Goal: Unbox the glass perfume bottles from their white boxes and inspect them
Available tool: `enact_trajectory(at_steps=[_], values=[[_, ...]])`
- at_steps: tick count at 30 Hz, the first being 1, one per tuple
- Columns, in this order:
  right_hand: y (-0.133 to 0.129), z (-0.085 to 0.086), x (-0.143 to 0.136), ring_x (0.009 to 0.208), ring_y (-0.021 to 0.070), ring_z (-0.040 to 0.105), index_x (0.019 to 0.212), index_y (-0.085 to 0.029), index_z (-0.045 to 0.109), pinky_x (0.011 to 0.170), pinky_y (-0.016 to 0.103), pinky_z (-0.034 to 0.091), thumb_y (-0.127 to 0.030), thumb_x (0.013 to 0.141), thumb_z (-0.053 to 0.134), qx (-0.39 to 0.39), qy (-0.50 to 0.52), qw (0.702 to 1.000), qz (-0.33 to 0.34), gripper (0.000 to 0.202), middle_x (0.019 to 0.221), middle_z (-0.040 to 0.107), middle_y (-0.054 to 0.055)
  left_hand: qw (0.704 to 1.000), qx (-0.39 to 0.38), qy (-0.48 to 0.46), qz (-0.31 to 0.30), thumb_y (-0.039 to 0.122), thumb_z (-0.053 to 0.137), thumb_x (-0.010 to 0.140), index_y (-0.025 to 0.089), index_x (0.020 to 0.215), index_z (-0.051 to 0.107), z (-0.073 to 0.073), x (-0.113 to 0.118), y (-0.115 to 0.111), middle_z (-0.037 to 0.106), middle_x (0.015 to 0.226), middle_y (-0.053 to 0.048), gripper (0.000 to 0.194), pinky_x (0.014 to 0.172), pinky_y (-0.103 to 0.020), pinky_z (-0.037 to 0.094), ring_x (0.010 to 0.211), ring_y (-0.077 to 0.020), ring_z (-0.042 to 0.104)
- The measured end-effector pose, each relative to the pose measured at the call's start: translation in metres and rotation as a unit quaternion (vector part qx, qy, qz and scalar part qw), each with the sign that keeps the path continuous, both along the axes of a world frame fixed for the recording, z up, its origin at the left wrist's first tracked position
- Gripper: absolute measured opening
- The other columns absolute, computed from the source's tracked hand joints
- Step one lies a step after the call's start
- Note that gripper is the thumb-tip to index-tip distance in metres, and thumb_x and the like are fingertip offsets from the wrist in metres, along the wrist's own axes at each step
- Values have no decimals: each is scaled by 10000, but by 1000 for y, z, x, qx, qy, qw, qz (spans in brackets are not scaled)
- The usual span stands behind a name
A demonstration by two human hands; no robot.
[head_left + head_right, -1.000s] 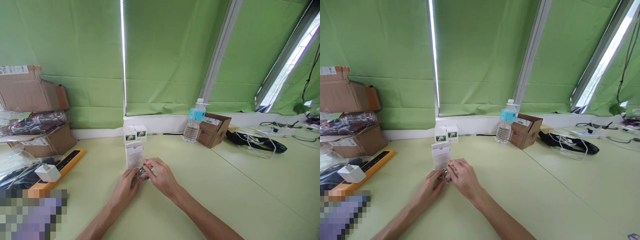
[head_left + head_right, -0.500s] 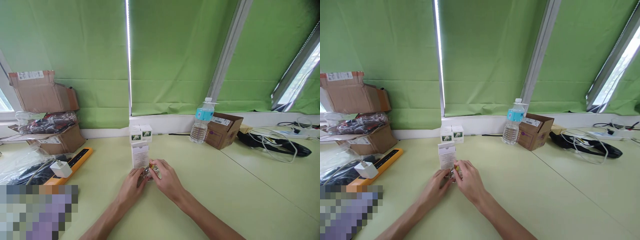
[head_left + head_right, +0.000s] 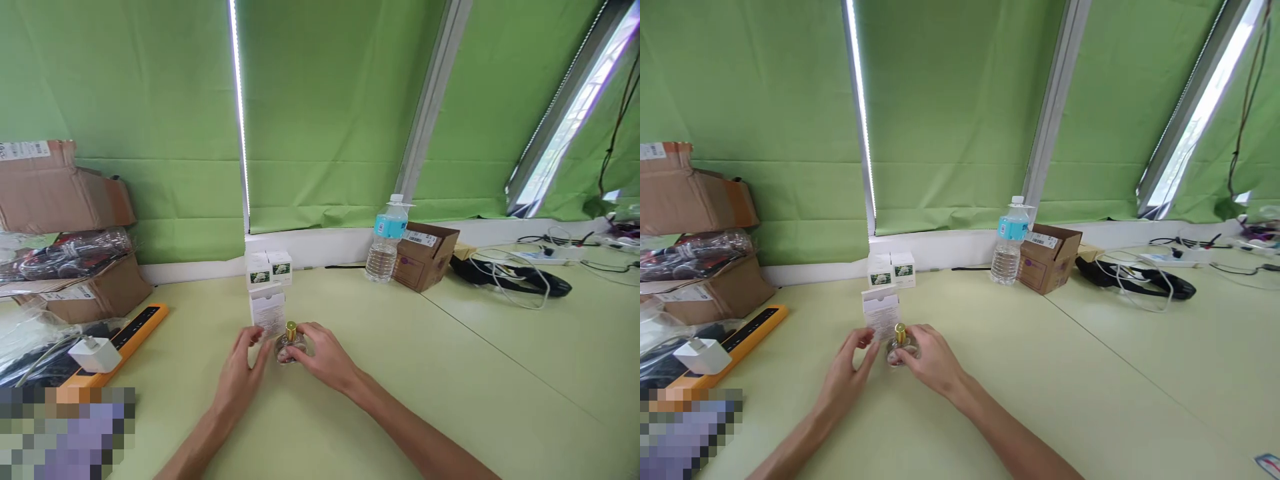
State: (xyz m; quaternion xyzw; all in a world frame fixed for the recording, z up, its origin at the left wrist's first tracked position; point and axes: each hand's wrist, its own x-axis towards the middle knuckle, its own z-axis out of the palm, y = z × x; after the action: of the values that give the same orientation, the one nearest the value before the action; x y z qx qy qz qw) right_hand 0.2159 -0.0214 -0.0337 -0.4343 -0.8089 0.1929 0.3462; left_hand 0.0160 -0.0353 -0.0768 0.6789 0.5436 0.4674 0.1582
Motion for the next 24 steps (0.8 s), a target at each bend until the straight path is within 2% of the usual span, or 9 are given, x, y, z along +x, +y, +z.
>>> enact_trajectory(at_steps=[2,4,7,9,12,17,21,24], values=[[0,-1,0,888,204,601,932,-215,651,787,302,440,-361,838,622,-1,-3,1000,-1,176,932,680,33,998,18,-16,50,469,508,885,219,1111,520,-4,-7,9,599,1097,-73,337,848,-405,486,960,-232,592],[0,-3,0,876,203,603,916,-217,661,766,296,441,-401,825,640,-6,-2,1000,-1,207,918,680,31,997,5,-45,59,483,546,854,215,1160,495,-7,-14,19,569,1187,-96,410,854,-429,486,1016,-254,581],[-1,-3,-2,843,192,601,877,-221,661,742,292,440,-443,807,662,-10,1,1000,-1,233,886,677,16,994,-44,-99,-29,459,590,835,202,1236,458,-9,-17,33,554,1272,-114,494,927,-424,463,1147,-263,544],[-3,-2,-3,827,185,599,860,-224,653,735,293,440,-446,806,668,-6,3,1000,1,229,868,673,5,985,-71,-128,-93,432,608,833,194,1263,446,-7,-16,38,586,1255,-112,518,957,-411,449,1147,-249,560],[-5,1,-4,817,181,595,846,-225,637,728,300,446,-442,814,666,8,9,1000,8,222,859,666,0,977,-89,-154,-115,423,622,823,172,1227,496,-5,-13,40,641,1182,-115,492,941,-421,462,1067,-253,613],[-9,10,-3,864,188,587,944,-227,612,756,322,469,-384,852,643,70,56,996,22,185,916,657,20,984,-88,-116,-102,410,587,842,170,1148,574,-2,-13,35,671,1130,-112,389,918,-413,476,1027,-257,628],[-10,21,4,954,199,572,1100,-241,578,820,352,477,-256,888,599,174,109,978,35,214,1020,647,44,988,-76,-61,-120,365,567,856,188,1162,575,0,-14,30,654,1159,-103,354,902,-382,488,1037,-241,613],[-10,29,11,974,212,571,1142,-246,561,838,379,478,-191,875,604,246,137,959,14,275,1045,646,56,991,-60,-15,-118,345,555,867,225,1194,571,-1,-13,27,647,1181,-79,348,932,-381,472,1081,-238,593]])
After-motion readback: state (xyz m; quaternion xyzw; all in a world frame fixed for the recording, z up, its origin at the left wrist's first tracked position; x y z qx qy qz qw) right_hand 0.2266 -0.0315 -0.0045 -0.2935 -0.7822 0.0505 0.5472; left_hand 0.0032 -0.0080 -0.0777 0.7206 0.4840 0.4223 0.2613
